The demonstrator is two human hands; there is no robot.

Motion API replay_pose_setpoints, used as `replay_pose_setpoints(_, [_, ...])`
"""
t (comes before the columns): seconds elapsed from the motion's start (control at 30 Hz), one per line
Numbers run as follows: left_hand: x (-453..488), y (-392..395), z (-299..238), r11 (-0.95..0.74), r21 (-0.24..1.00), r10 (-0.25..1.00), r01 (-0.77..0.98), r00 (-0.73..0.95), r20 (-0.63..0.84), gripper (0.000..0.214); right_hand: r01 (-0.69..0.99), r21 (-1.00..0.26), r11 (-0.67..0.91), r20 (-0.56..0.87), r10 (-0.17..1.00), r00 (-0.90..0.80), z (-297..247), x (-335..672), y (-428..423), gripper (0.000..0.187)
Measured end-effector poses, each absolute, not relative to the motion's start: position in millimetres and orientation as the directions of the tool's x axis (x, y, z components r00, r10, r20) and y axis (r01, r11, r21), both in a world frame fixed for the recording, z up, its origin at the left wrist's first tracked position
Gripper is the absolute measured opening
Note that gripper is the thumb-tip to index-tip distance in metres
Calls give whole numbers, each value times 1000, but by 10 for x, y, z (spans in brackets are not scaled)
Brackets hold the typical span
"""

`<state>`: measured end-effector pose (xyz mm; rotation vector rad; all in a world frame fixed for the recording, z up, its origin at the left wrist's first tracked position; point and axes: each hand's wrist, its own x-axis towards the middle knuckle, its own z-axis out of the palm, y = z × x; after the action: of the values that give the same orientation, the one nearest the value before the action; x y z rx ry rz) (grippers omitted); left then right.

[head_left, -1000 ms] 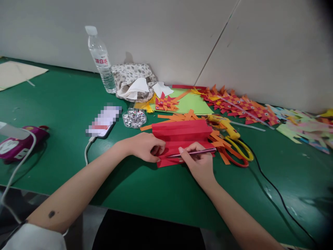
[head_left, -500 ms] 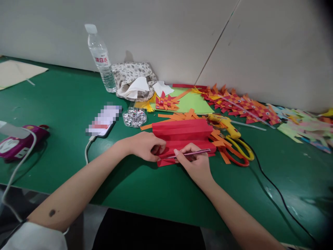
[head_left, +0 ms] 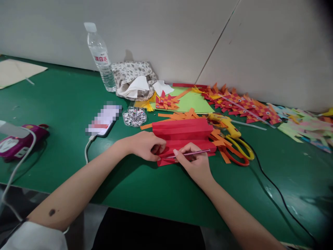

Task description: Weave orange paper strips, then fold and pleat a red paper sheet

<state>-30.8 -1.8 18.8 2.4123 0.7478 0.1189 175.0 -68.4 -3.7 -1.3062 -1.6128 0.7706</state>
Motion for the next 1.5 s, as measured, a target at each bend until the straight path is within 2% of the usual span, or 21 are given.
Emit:
replay_pose_setpoints(0.2, [-308,-27,193,-655,578,543,486,835,-86,12,426,-875,229,274,961,46,-48,1770,-670,26])
replay_pose_setpoints(0.47, [-297,-25,198,-653,575,547,494,832,-94,11,389,-889,242,242,969,-49,-38,1750,-681,24])
replay_pose_setpoints(0.73, [-300,-32,194,-655,577,547,488,833,-83,12,426,-874,234,269,963,24,-61,1772,-680,26])
replay_pose_setpoints(1.0, [-297,-27,186,-656,575,544,489,834,-89,11,392,-888,240,238,970,-54,-36,1741,-698,23])
replay_pose_setpoints(1.27, [-301,-29,191,-651,581,547,487,833,-85,12,435,-869,235,273,962,27,-64,1777,-673,25])
replay_pose_setpoints(1.5, [-306,-25,178,-657,571,547,492,833,-88,12,388,-890,239,237,970,-54,-47,1750,-687,23])
